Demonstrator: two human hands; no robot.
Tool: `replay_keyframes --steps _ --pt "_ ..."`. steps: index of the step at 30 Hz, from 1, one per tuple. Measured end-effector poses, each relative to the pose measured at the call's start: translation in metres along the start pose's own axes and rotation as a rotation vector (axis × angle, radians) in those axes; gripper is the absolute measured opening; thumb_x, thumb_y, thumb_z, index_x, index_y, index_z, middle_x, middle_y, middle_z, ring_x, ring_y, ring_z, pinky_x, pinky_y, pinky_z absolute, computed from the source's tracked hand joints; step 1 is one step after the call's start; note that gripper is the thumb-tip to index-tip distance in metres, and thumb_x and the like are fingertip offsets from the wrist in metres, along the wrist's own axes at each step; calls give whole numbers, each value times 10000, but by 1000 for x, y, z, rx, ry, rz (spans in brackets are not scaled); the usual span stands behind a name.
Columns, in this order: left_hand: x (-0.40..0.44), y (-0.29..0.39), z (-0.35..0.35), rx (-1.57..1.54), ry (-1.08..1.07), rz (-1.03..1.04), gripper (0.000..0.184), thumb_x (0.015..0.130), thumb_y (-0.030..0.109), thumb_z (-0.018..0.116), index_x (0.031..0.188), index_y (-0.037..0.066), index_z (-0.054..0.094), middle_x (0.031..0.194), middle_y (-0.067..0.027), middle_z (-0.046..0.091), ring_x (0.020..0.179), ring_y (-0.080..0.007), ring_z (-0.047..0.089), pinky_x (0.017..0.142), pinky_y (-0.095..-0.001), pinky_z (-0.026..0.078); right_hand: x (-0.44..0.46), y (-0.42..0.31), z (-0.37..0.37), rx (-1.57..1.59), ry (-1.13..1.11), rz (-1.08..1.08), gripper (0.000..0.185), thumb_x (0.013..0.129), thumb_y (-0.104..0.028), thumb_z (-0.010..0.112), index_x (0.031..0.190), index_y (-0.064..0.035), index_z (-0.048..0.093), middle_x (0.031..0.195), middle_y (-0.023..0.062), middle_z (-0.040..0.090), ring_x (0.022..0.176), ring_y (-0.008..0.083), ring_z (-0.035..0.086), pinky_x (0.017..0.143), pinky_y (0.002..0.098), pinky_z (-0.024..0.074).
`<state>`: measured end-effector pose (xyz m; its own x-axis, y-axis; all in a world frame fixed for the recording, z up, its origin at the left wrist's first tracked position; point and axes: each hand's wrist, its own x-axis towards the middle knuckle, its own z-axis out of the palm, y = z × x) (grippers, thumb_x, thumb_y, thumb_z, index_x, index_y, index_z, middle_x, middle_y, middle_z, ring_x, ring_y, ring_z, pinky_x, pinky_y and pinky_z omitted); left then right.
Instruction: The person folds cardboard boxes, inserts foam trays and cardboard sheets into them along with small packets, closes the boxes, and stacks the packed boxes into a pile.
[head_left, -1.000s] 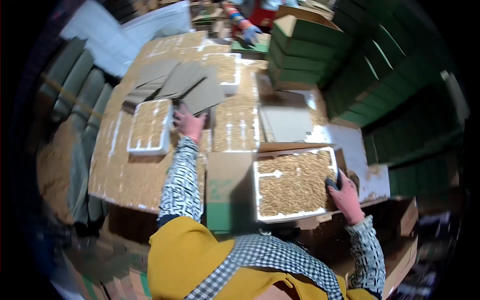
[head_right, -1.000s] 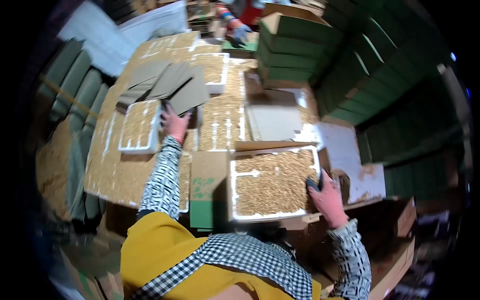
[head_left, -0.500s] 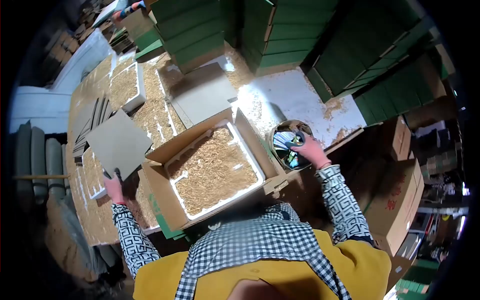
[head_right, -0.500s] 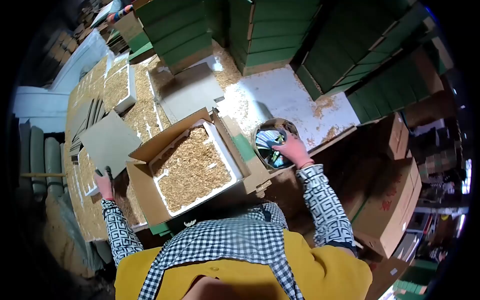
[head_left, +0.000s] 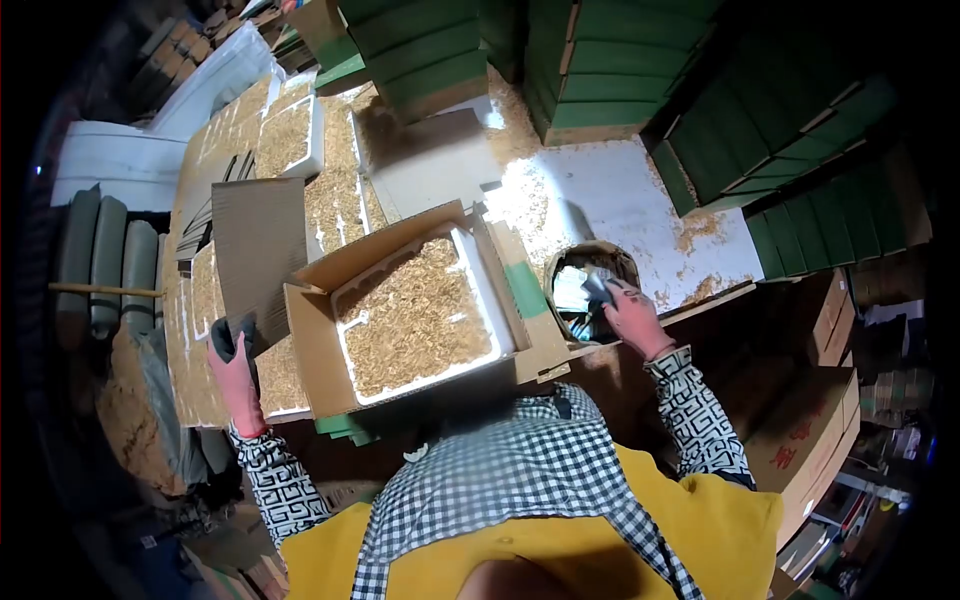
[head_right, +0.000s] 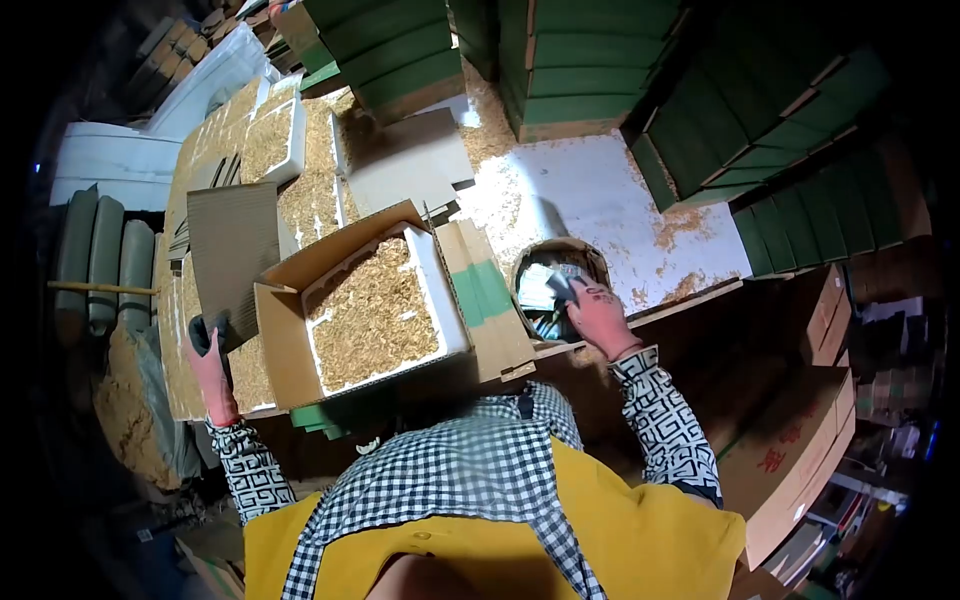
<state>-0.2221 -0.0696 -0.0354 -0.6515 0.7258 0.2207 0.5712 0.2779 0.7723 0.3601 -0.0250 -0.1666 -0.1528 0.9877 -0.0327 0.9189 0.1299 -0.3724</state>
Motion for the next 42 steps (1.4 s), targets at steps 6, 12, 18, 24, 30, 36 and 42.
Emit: replay_keyframes --steps 6,12,18,24,30,36,42 --pt "-7 5 -16 -290 -91 33 338 906 32 569 1217 -79 498 1156 -121 577 1016 -170 569 917 -292 452 -6 0 -11 -380 35 92 183 749 -245 657 855 -98 637 801 80 647 767 279 635 665 391 492" --pt "11 -38 -19 -434 -68 84 304 891 7 586 1177 -74 525 1114 -108 593 975 -161 577 884 -282 462 -16 -5 -18 -400 179 273 467 739 -538 676 837 -81 674 768 118 665 753 278 657 625 400 493" --pt "-2 -20 -29 -471 -20 132 305 873 22 626 1156 -59 550 1072 -97 607 978 -162 571 905 -283 446 -32 27 -42 945 464 623 220 869 -123 628 1009 46 628 869 69 663 772 167 629 681 292 508" --pt "-11 -19 -21 -507 50 284 464 818 -108 584 1261 -40 465 1214 -131 551 1098 -220 542 958 -323 428 -5 -175 -114 1204 173 -34 335 888 -159 628 1161 17 544 1100 102 601 946 201 616 832 333 517" --pt "-48 75 -17 -77 -187 1012 419 644 -34 672 1040 32 554 1096 -177 599 936 -341 609 832 -410 490 65 -257 -76 10 -215 -571 643 736 43 576 1351 -66 425 1085 199 591 995 333 589 881 379 470" --pt "-85 70 11 69 -877 1049 234 700 103 690 923 143 631 1033 -44 642 851 -256 611 743 -383 485 29 -140 -140 1055 257 -59 568 781 33 615 1329 -71 510 934 48 594 805 112 561 751 236 487" --pt "-59 95 38 481 -1177 996 323 686 85 686 1000 118 618 982 -60 609 894 -247 609 792 -359 493 23 14 29 32 223 145 604 775 -144 681 1337 -99 462 1204 206 577 1096 379 546 952 420 434"
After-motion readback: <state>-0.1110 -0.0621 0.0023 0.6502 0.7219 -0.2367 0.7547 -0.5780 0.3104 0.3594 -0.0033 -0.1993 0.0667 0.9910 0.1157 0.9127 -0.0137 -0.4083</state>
